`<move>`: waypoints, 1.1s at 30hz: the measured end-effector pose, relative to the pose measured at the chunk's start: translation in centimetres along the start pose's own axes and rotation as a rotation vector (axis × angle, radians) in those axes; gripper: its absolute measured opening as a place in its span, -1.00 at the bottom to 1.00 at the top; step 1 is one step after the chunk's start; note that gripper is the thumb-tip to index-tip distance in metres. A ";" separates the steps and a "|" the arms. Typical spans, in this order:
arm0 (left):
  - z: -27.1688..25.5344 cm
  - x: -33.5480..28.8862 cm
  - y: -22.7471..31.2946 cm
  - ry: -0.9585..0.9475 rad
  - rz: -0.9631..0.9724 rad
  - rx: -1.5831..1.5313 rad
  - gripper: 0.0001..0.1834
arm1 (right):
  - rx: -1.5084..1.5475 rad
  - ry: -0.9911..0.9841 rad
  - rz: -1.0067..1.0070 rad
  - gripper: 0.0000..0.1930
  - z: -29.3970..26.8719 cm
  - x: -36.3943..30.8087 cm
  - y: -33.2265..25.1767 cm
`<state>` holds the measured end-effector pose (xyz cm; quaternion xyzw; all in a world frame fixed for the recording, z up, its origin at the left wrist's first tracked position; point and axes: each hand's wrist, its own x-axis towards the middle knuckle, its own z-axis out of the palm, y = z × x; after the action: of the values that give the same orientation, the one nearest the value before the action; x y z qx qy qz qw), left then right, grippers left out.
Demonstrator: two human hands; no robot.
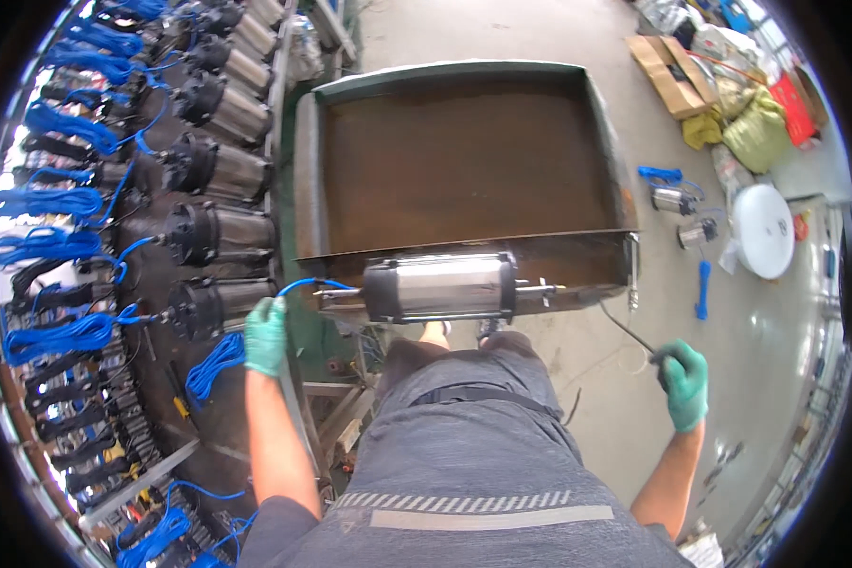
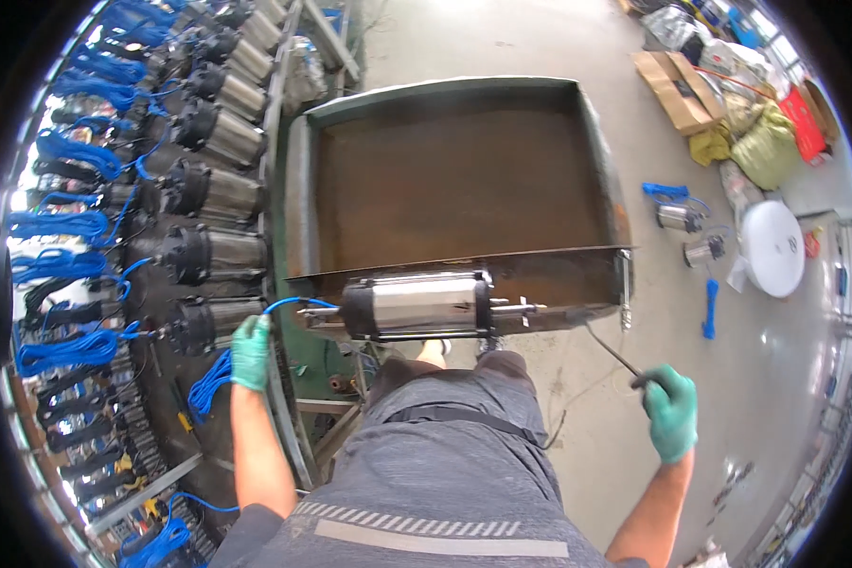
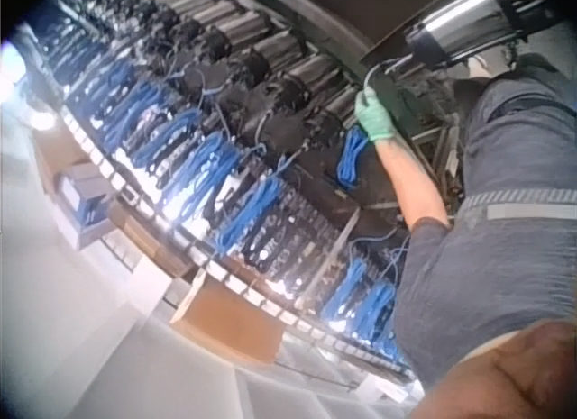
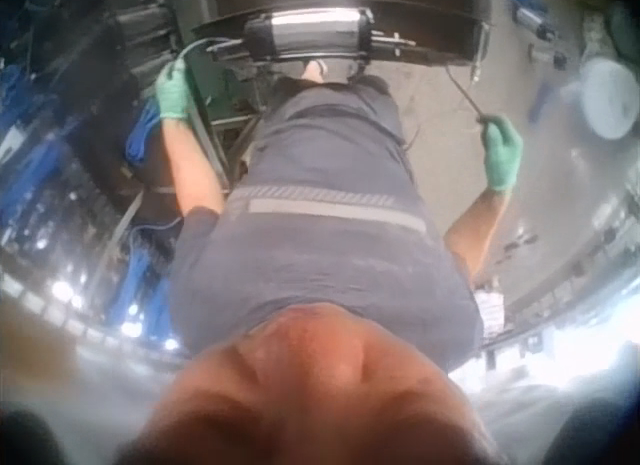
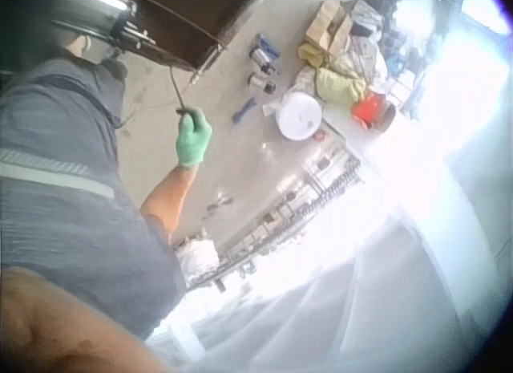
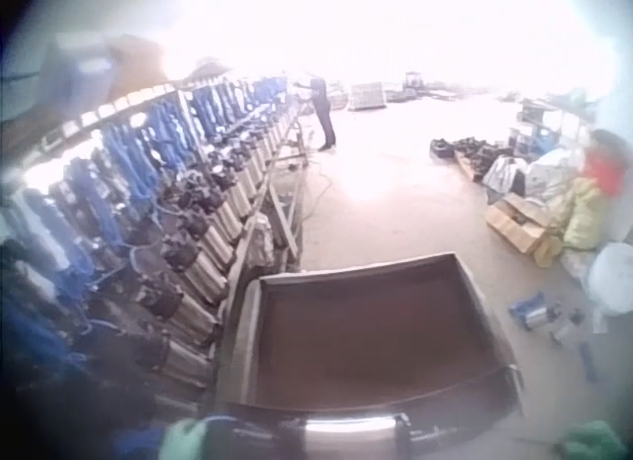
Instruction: The person picks up a cylindrical metal pump housing from a water tank, brings a blue cable to it, and places it on a conveyor rack; the person then gathers more cables from the floor and assists another person in holding a pump housing near the tank.
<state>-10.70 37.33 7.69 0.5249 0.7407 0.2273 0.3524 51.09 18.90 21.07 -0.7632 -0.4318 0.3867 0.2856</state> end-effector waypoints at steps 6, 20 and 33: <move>0.8 -3.0 8.6 -0.211 0.005 -0.205 -0.66 | -0.085 -0.119 0.123 -0.77 6.4 3.8 -2.3; 0.3 -2.6 2.1 -0.055 0.177 0.223 -0.76 | 0.362 -0.055 0.089 -0.82 12.5 5.8 -4.4; -4.8 -3.9 -12.2 0.131 -0.211 0.733 0.17 | 0.282 -0.047 0.124 -0.80 12.1 6.0 -4.4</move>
<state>-21.11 29.61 3.27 0.5215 0.8436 -0.0569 0.1147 41.00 27.41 15.91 -0.7316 -0.3318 0.4780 0.3551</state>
